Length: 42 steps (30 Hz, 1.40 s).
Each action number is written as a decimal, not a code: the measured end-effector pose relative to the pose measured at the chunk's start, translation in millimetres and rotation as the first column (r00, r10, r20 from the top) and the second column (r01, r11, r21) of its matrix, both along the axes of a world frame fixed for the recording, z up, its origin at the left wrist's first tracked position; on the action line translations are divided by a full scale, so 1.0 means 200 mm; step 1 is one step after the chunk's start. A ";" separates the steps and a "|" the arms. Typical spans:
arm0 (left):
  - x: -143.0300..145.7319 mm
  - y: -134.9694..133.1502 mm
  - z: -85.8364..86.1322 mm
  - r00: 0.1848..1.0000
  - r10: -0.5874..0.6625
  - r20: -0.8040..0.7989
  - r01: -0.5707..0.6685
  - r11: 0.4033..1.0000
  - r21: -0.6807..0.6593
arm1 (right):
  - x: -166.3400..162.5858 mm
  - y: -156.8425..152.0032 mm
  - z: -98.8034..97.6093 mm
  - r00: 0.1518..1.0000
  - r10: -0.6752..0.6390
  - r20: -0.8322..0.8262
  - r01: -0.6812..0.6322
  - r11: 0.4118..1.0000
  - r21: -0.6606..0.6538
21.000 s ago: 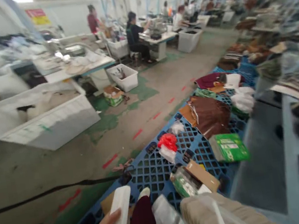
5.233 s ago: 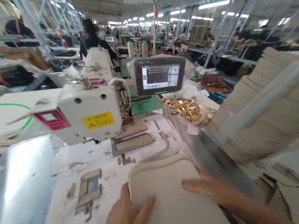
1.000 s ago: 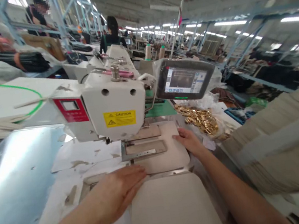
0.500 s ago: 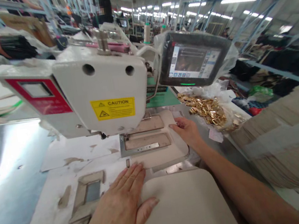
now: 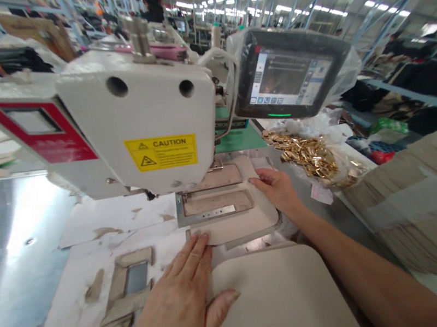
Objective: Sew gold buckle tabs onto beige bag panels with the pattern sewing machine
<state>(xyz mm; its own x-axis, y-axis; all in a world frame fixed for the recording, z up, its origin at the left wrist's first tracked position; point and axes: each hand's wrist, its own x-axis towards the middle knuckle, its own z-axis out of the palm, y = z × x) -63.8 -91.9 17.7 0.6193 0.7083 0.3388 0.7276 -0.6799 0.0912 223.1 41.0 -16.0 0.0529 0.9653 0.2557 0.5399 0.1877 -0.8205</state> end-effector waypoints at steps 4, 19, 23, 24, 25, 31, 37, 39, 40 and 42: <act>0.00 0.00 0.01 1.000 0.000 -0.030 0.000 1.000 0.008 | -0.02 -0.01 -0.01 0.993 0.019 0.114 -0.027 0.998 0.065; -0.04 0.06 0.02 0.998 -0.069 0.008 0.069 0.997 0.042 | 0.14 -0.38 0.23 0.795 0.454 0.402 -0.475 0.878 -0.052; -0.03 0.07 0.04 0.997 -0.078 0.009 0.077 0.993 0.092 | 0.17 -0.51 0.22 0.782 0.471 0.409 -0.495 0.867 -0.052; -0.04 0.07 0.05 0.996 -0.084 0.005 0.083 0.991 0.104 | 0.17 -0.52 0.21 0.796 0.455 0.399 -0.483 0.875 -0.034; -0.04 0.08 0.05 0.996 -0.090 -0.001 0.089 0.990 0.110 | 0.17 -0.52 0.21 0.806 0.446 0.389 -0.477 0.879 -0.016; -0.05 0.10 0.07 0.993 -0.114 0.010 0.112 0.987 0.116 | 0.16 -0.51 0.20 0.818 0.443 0.368 -0.484 0.875 0.023; -0.04 0.09 0.04 0.996 -0.086 0.022 0.087 0.996 -0.010 | 0.16 -0.58 0.22 0.763 0.476 0.437 -0.491 0.867 -0.087; -0.04 0.08 0.04 0.997 -0.079 0.023 0.080 0.996 -0.029 | 0.16 -0.59 0.23 0.738 0.480 0.474 -0.492 0.864 -0.108; -0.04 0.08 0.04 0.997 -0.077 0.017 0.077 0.996 -0.036 | 0.16 -0.59 0.23 0.723 0.483 0.494 -0.493 0.862 -0.119; -0.04 0.08 0.04 0.998 -0.070 -0.004 0.070 0.997 -0.037 | 0.16 -0.58 0.23 0.695 0.488 0.528 -0.497 0.857 -0.138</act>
